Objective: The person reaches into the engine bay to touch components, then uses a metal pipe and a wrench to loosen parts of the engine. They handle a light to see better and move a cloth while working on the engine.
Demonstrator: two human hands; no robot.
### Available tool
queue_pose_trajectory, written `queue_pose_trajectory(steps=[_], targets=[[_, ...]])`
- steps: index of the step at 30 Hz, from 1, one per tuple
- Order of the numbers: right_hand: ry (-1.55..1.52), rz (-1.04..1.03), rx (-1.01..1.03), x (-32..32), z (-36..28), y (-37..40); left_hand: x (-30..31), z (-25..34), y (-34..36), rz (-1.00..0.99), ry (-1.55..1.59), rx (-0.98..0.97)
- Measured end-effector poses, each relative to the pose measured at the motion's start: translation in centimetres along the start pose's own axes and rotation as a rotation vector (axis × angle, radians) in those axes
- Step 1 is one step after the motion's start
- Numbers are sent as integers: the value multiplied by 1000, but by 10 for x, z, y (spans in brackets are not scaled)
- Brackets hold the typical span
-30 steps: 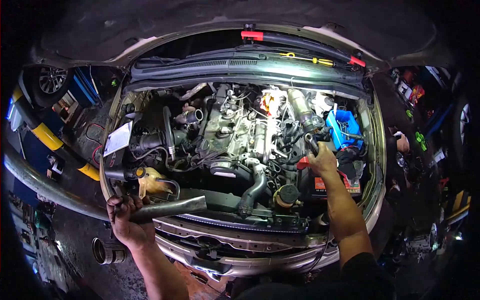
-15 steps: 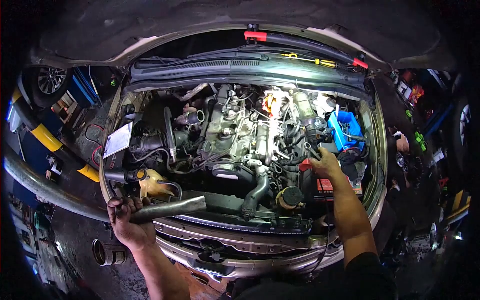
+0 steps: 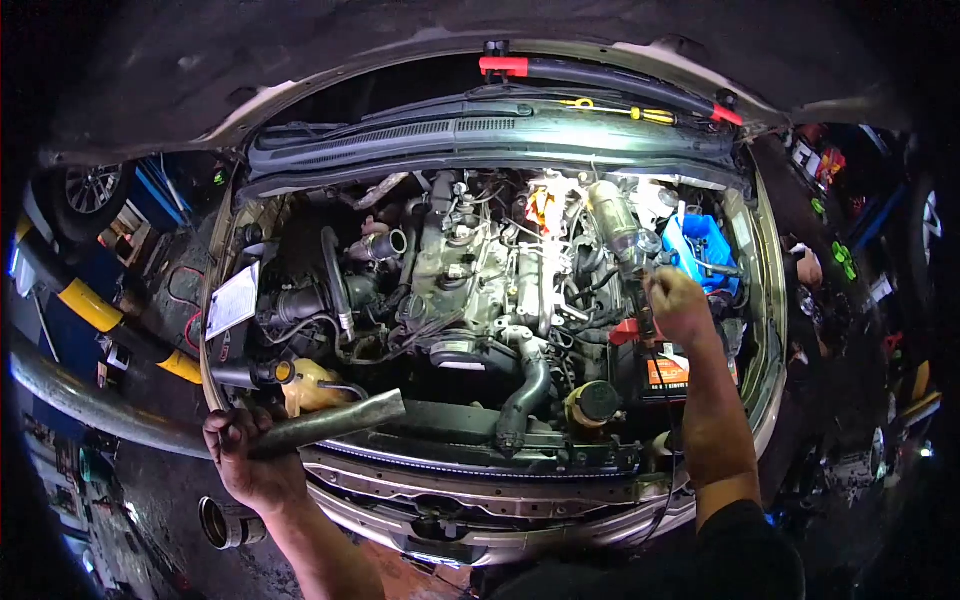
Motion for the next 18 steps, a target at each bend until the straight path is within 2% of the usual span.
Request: queue_pose_trajectory(steps=[1, 2, 3, 4, 7, 8, 9, 10, 12, 14, 15, 18], targets=[[-42, 73, -11, 10, -20, -12, -1, -3, -4, 2, -21, -4], [-56, 297, 165, 7, -23, -22, -2, -6, -8, 2, -41, -7], [-143, 469, 428, 13, -45, -37, 1, -11, -12, 39, -65, 0], [-269, 519, 356, 5, -53, -51, -6, -16, -15, 28, -66, 8], [-338, 43, 207, -25, -59, -107, -27, -29, -22, 0, -101, -53], [-412, 77, 238, -34, -68, -118, -28, -32, -25, -9, -103, -51], [-457, -34, -124, -52, -62, -130, -28, -36, -27, -28, -107, -35], [-393, -13, -210, -83, -43, -149, -29, -40, -30, -46, -112, -19], [-634, 61, -81, -108, -50, -165, -39, -47, -32, -52, -108, -14], [-607, 67, -84, -162, -31, -186, -42, -51, -34, -40, -157, -23], [-436, 119, -113, -146, -53, -175, -40, -53, -37, -50, -181, -40], [-277, 380, 75, -193, -48, -188, -36, -60, -42, 4, -233, -54]])
Point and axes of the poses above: each hand's wrist, its own y-axis away from the middle knuckle, its own x-axis out of the back of the hand, z = x × y, the point moved 3 cm from there along -y, towards the middle knuckle, and after that the axes turned 9 degrees about x, right-handed, at the moved point
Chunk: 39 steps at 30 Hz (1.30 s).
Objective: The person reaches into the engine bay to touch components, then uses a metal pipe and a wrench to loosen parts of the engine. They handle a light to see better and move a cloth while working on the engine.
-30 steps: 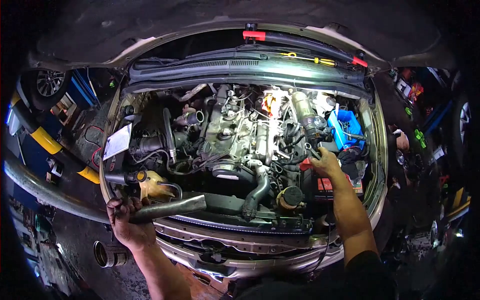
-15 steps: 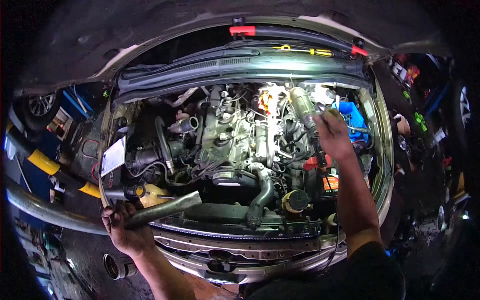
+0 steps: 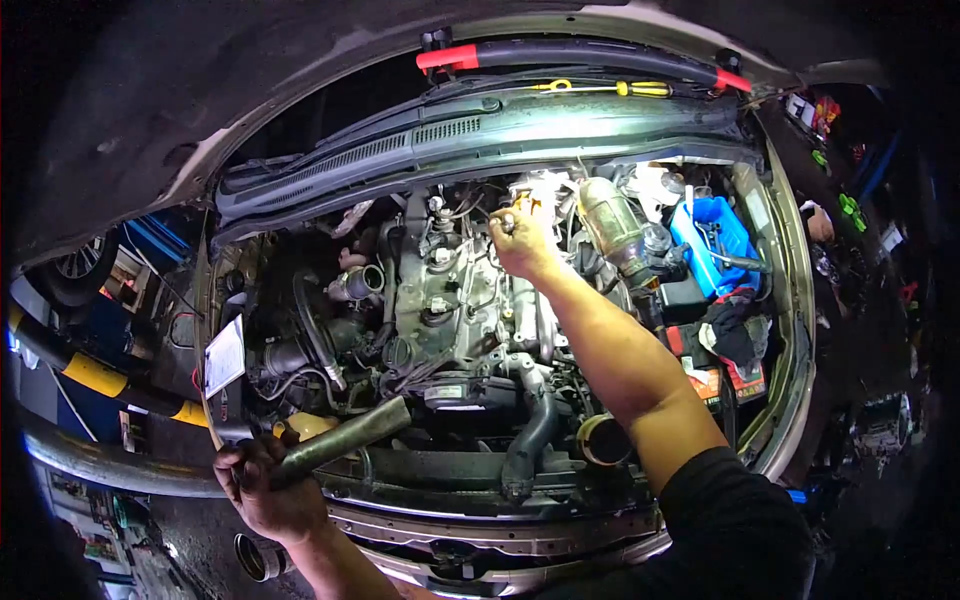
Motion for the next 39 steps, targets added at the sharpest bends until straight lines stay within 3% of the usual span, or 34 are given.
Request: queue_pose_trajectory(steps=[4, 5, 9, 11, 15, 18, 20, 26, 30, 33, 36, 39], targets=[[428, 205, 221, -12, 6, 1, -13, -12, -4, -98, 38, 0], [127, -14, -56, -26, 18, -4, -17, -15, -5, -93, 32, 3], [445, 6, 122, -20, 15, -13, -27, -29, -11, -89, 28, 3], [162, -222, -137, -21, 10, -17, -33, -34, -14, -89, 13, 5], [51, -251, -147, -38, -4, -14, -49, -42, -20, -188, 50, -15], [41, -492, -187, -46, -22, -9, -57, -42, -20, -200, 56, -1], [25, -528, -197, -53, -35, -2, -54, -46, -21, -201, 57, 8], [26, -388, -175, -58, -47, 9, -51, -50, -26, -235, 38, 73], [-27, -369, -258, -62, -47, 2, -59, -50, -34, -292, 19, 15], [-81, -363, -318, -62, -45, -10, -73, -48, -37, -216, -41, 0], [-10, -249, -257, -69, -47, -4, -87, -45, -48, -307, -73, -31], [6, -236, -254, -70, -42, -2, -100, -44, -63, -169, -29, -43]])
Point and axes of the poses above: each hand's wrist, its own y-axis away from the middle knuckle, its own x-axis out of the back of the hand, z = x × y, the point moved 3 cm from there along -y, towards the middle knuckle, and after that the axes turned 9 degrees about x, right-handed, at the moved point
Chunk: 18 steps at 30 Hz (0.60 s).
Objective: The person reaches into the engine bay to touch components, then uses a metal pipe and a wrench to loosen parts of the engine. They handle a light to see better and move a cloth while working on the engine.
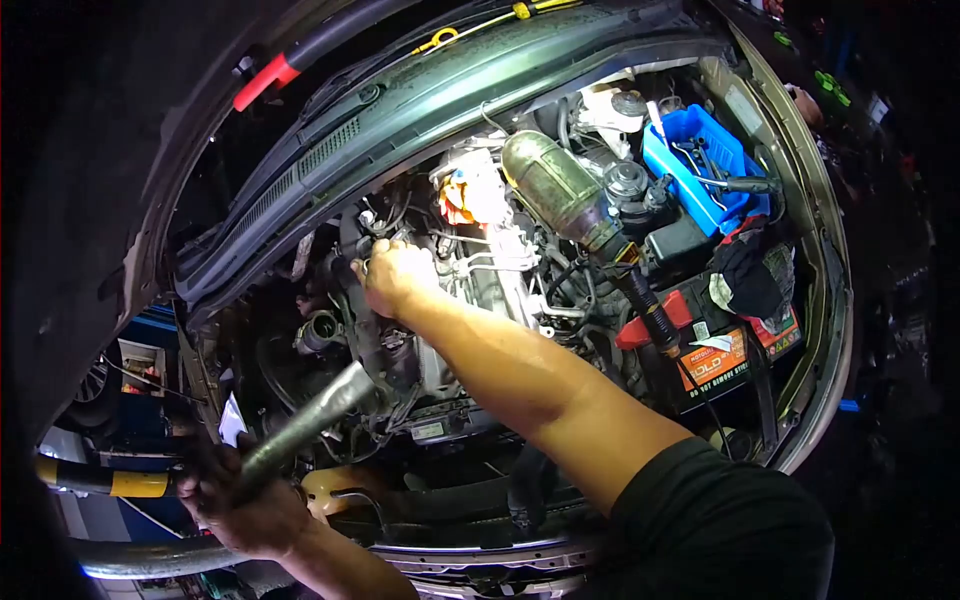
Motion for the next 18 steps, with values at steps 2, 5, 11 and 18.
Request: queue_pose_trajectory(steps=[2, 5, 11, 18], targets=[[1, -80, 20, 8, 1, -5, 13, 4, -22, -207, 9, -34], [-9, -102, 82, -1, 11, -11, -3, -6, -47, -184, 53, -146], [29, -108, 135, -1, 17, -12, -58, -58, -67, 32, 129, -159], [-65, -130, 150, -4, 30, -19, -72, -97, -80, 35, 57, -163]])
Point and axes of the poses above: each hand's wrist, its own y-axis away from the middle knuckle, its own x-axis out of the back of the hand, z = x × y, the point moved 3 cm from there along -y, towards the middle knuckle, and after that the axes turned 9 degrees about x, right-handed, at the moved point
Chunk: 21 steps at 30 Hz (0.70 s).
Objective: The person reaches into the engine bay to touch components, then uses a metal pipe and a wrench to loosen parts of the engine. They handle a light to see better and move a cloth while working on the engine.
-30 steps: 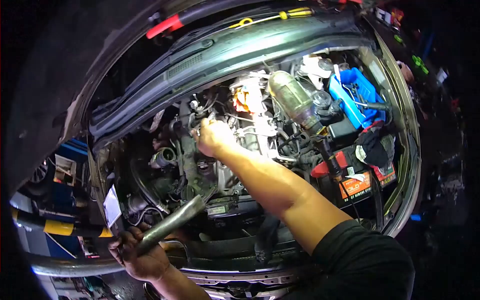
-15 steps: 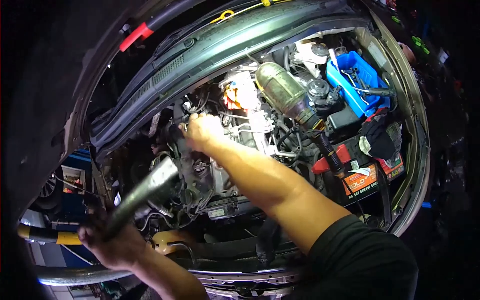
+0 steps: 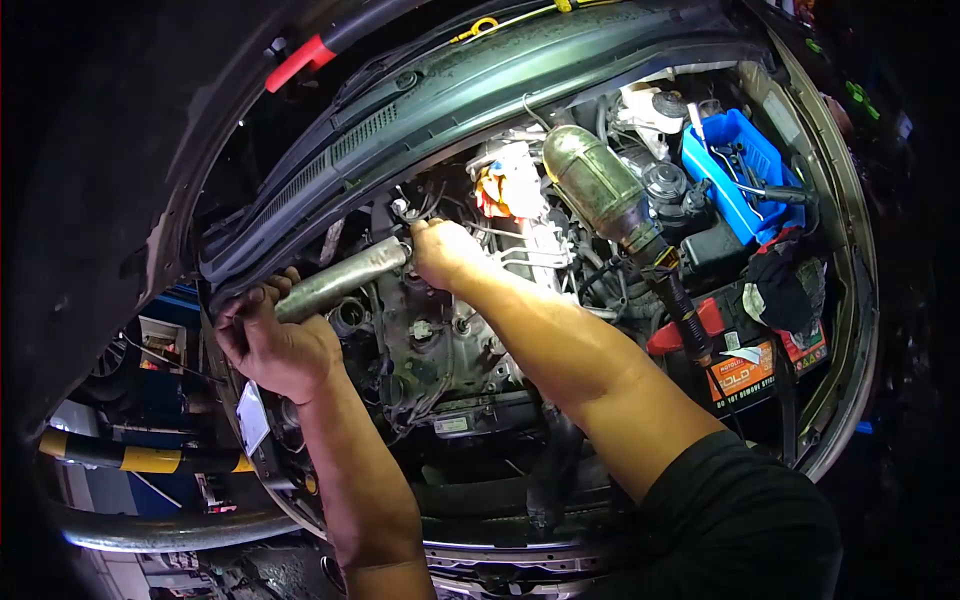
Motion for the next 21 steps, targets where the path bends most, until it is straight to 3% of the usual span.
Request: queue_pose_trajectory(steps=[7, 9, 13, 17, 19, 21], targets=[[-73, -98, -2, 1, 8, 1, -1, -14, 16, 60, -1, 27], [-98, -92, -2, 1, 9, 5, -4, -32, 12, 167, -21, 63], [-117, -132, -6, 9, 4, 11, -16, -40, -17, 200, -106, 199], [-144, -148, -92, 11, -6, 11, -25, -40, -21, 76, -92, 201], [-128, -85, -100, 11, -11, 8, -11, -44, -27, -12, -49, 220], [-24, 16, 20, 21, -19, 6, -21, -38, -22, 84, -97, 231]])
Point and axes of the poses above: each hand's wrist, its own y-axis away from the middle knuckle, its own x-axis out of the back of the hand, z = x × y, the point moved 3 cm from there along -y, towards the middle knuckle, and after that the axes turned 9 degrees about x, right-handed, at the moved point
